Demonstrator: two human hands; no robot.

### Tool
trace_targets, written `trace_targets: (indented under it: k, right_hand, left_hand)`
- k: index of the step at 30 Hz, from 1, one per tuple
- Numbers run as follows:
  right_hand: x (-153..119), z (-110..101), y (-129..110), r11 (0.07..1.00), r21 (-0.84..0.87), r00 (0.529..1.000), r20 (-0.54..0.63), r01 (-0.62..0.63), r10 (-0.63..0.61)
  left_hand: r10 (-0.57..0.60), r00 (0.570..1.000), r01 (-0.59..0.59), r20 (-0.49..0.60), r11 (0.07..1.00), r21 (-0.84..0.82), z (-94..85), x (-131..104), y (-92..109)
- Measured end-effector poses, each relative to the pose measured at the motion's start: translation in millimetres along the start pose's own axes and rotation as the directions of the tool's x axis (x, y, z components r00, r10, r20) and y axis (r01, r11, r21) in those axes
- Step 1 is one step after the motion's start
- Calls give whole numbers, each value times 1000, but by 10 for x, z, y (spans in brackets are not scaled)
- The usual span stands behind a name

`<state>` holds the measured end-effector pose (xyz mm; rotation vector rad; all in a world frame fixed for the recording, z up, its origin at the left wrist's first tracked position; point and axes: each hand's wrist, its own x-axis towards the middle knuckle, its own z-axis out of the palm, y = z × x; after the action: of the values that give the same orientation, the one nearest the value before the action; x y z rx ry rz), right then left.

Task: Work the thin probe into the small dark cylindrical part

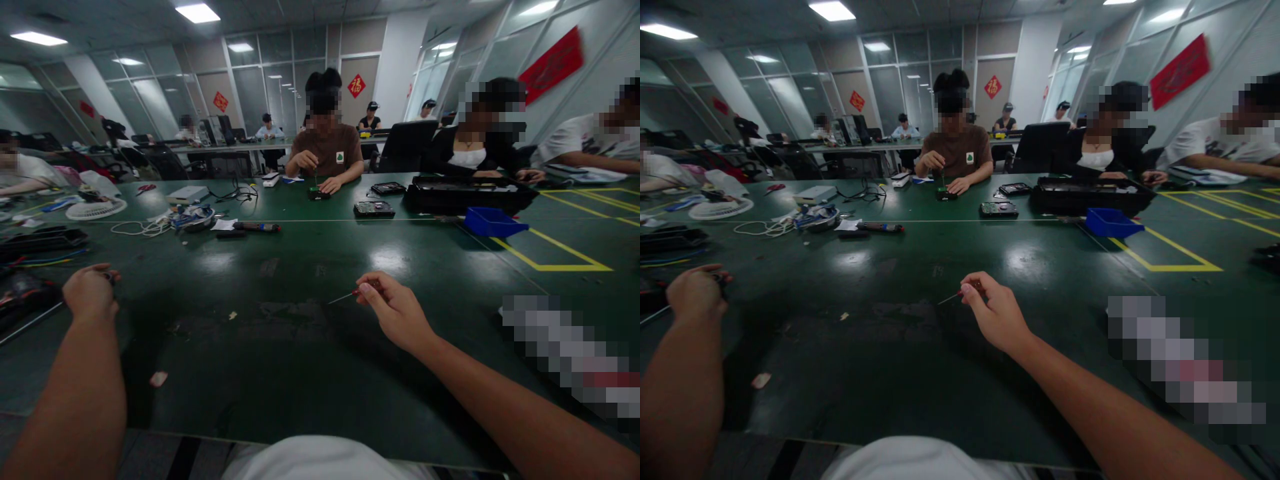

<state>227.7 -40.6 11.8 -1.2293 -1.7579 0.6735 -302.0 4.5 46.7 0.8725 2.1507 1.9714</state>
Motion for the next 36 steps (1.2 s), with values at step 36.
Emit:
trace_targets:
  k: [36]
  right_hand:
    - [43, -34, -33, 952, 305, 977, -204, 4, 61]
  left_hand:
    - [345, 277, -280, 897, 922, -268, 1468, -2679, 498]
